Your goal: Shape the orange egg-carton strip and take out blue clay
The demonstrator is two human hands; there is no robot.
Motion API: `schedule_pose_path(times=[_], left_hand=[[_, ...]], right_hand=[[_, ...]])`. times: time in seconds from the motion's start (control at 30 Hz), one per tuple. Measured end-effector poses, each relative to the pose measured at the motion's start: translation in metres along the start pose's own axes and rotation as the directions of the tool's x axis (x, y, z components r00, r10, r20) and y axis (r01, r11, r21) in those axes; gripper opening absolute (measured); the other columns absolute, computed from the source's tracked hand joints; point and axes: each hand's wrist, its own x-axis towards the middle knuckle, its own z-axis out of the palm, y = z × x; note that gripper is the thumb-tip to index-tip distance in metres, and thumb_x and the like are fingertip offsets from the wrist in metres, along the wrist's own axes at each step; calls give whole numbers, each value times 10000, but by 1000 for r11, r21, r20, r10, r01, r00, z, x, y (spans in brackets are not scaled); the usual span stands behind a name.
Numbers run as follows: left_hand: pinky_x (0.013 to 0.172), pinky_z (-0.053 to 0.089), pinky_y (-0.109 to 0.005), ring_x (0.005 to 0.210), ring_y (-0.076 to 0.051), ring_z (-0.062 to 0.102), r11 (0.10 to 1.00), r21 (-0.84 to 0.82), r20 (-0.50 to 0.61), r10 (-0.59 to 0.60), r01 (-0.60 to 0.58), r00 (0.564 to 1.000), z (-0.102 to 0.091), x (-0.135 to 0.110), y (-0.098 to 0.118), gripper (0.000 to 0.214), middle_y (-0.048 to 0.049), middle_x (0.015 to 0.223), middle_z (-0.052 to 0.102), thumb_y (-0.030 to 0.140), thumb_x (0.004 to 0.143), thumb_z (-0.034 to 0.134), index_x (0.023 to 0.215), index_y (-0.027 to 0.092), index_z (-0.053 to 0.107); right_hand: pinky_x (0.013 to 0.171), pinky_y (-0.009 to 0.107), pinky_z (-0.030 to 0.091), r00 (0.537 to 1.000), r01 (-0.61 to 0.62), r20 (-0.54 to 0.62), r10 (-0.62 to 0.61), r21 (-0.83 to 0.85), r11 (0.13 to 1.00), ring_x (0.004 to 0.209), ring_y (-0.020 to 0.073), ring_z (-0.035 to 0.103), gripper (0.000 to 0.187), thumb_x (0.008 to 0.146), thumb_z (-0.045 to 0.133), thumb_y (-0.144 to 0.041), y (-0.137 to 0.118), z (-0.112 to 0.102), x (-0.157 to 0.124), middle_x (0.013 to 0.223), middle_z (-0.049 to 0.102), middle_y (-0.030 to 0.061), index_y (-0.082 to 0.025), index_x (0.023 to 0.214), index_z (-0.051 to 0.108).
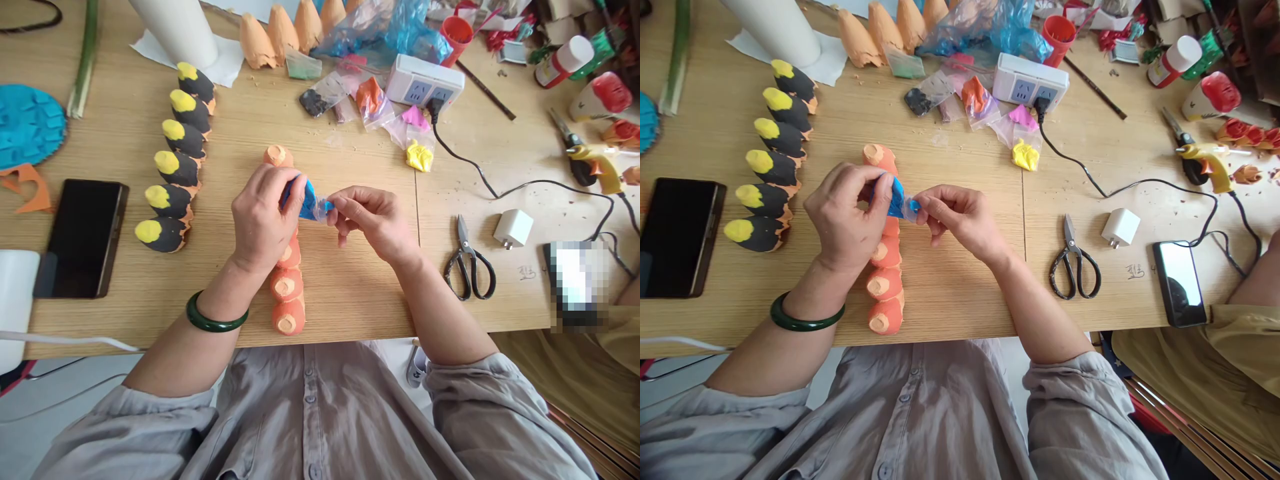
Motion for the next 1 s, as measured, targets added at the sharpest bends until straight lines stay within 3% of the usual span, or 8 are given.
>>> schedule_pose_path(times=[0.17,0.27,0.4,0.57,0.8,1.0], left_hand=[[744,553,-404,766,-213,688,999,-6,8,-33,33,999,-2,0,1,381,-30,890,745,591,1196,541,988,287,640],[669,556,-391,697,-208,723,990,-70,66,-120,125,991,-5,2,9,326,-26,910,796,595,1185,539,1060,311,638],[784,637,-397,949,-254,845,977,-145,165,-132,156,977,-7,3,15,338,-52,1074,860,649,1134,623,1155,316,684],[826,625,-396,935,-258,813,955,-175,195,-207,241,959,-5,1,10,422,-53,1116,840,723,1117,625,1179,317,719],[819,640,-387,920,-245,804,964,-162,153,-187,211,970,-6,2,13,454,-58,1055,826,720,1144,580,1146,297,742],[789,631,-383,885,-230,792,956,-196,137,-194,218,971,-6,2,16,406,-39,1058,826,706,1131,615,1140,322,747]], right_hand=[[512,195,621,998,-49,-32,49,3,999,620,80,585,581,824,988,-715,5,0,3,800,736,-5,-186,884,756],[526,205,634,997,-69,-34,70,36,997,610,79,595,608,782,1016,-720,9,-1,6,788,729,-11,-184,888,747],[546,216,656,997,-76,-24,79,86,993,610,82,619,611,753,1040,-706,11,-2,7,776,725,-23,-184,885,751],[553,222,664,996,-91,-5,92,115,989,617,86,636,594,753,1058,-667,14,-5,8,769,732,-21,-171,883,758],[555,221,667,994,-112,0,113,109,988,606,81,620,565,773,1051,-655,13,-6,8,775,742,-22,-181,862,757],[527,214,654,989,-146,5,147,140,979,579,77,599,631,679,1088,-683,15,-6,11,740,724,-37,-185,853,742]])
